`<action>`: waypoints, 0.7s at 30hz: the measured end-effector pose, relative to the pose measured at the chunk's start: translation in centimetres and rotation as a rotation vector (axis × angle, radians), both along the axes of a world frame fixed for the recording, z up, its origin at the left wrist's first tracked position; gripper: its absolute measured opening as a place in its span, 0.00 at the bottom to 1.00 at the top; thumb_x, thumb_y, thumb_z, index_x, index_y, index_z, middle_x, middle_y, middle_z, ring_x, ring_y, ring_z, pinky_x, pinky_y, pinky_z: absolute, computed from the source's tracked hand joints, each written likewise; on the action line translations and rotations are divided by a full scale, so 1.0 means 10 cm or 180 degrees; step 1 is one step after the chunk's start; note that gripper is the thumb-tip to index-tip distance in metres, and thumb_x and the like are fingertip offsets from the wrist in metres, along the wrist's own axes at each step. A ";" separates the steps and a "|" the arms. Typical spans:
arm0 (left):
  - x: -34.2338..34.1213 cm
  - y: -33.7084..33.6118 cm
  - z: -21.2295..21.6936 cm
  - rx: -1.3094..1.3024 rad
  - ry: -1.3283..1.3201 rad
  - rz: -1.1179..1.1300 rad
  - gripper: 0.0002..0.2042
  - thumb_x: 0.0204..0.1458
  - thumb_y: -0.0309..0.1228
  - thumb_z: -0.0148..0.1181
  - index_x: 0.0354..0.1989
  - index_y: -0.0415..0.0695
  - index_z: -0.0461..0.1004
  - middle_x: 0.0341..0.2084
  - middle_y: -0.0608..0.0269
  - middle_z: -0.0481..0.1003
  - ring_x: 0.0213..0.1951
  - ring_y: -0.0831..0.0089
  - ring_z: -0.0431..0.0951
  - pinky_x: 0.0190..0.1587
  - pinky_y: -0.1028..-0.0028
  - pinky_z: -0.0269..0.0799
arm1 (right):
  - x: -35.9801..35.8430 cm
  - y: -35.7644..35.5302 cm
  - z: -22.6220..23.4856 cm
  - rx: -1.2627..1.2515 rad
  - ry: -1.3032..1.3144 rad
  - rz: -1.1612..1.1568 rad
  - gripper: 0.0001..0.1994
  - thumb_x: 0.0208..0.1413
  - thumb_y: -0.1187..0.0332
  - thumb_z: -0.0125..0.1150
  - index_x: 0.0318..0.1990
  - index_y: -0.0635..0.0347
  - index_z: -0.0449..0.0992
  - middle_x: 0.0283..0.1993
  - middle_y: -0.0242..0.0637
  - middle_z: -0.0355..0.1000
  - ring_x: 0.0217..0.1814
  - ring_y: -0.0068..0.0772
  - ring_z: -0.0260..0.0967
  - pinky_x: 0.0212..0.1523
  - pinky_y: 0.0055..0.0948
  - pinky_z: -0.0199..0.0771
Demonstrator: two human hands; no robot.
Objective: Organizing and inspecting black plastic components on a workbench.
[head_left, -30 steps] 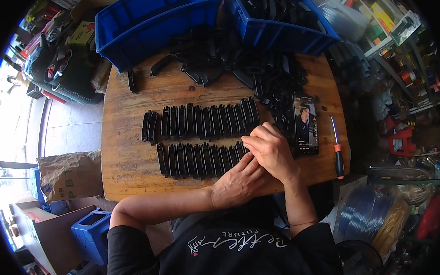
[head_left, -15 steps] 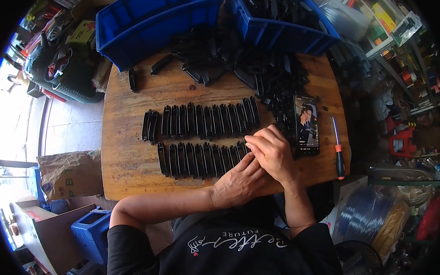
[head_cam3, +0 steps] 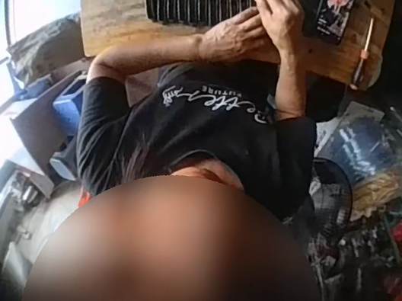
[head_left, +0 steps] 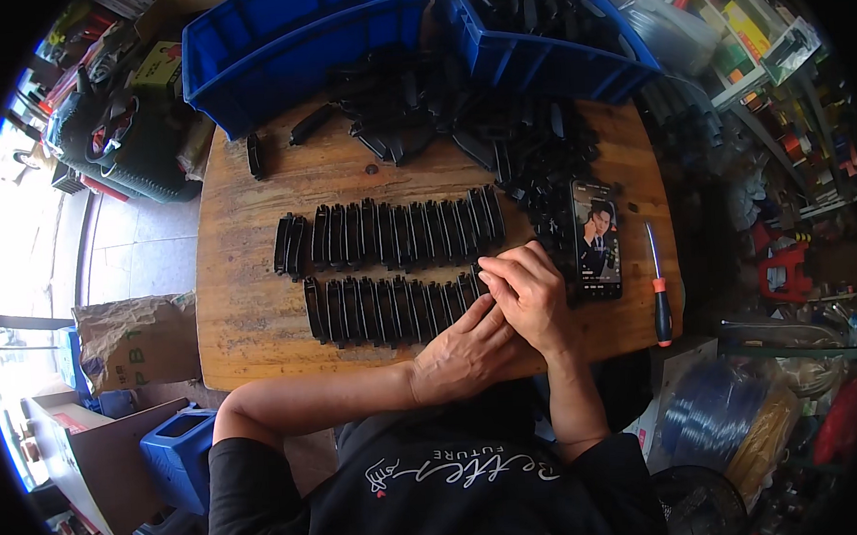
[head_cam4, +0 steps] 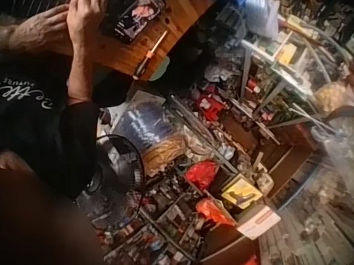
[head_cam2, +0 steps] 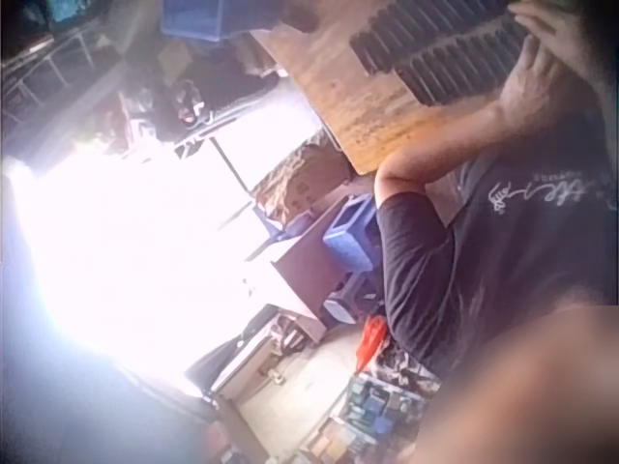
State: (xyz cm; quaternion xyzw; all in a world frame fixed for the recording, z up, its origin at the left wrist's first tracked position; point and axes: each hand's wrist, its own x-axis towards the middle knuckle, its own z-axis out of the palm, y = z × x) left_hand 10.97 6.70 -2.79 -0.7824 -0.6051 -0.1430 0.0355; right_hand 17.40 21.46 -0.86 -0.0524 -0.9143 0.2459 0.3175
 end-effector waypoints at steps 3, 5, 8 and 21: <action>0.00 0.00 0.01 -0.0045 -0.0006 -0.0013 0.23 0.52 0.43 0.49 0.53 0.44 0.70 0.55 0.54 0.67 0.63 0.57 0.61 0.68 0.51 0.46 | 0.01 0.00 0.01 -0.0016 0.0002 -0.0003 0.10 0.44 0.80 0.66 0.36 0.61 0.78 0.31 0.35 0.72 0.34 0.38 0.69 0.34 0.32 0.73; 0.00 0.00 0.01 -0.0049 0.0003 -0.0019 0.23 0.52 0.43 0.49 0.53 0.44 0.70 0.56 0.53 0.67 0.63 0.57 0.60 0.68 0.51 0.46 | 0.01 0.00 0.01 -0.0040 -0.0009 0.0013 0.10 0.44 0.80 0.66 0.36 0.61 0.78 0.31 0.35 0.72 0.34 0.37 0.69 0.35 0.32 0.73; 0.00 0.00 0.01 -0.0075 0.0042 -0.0029 0.23 0.52 0.43 0.49 0.53 0.44 0.70 0.56 0.53 0.66 0.63 0.57 0.60 0.68 0.51 0.46 | 0.01 0.00 0.02 -0.0022 -0.0051 0.0013 0.09 0.45 0.80 0.66 0.36 0.62 0.78 0.31 0.35 0.72 0.34 0.37 0.69 0.35 0.32 0.72; 0.00 0.00 0.00 -0.0001 0.0006 -0.0016 0.21 0.51 0.43 0.49 0.49 0.44 0.72 0.55 0.54 0.67 0.62 0.57 0.62 0.68 0.51 0.47 | 0.00 0.01 0.05 0.0073 -0.0218 0.0109 0.08 0.45 0.79 0.66 0.34 0.62 0.77 0.31 0.35 0.71 0.34 0.37 0.69 0.36 0.32 0.72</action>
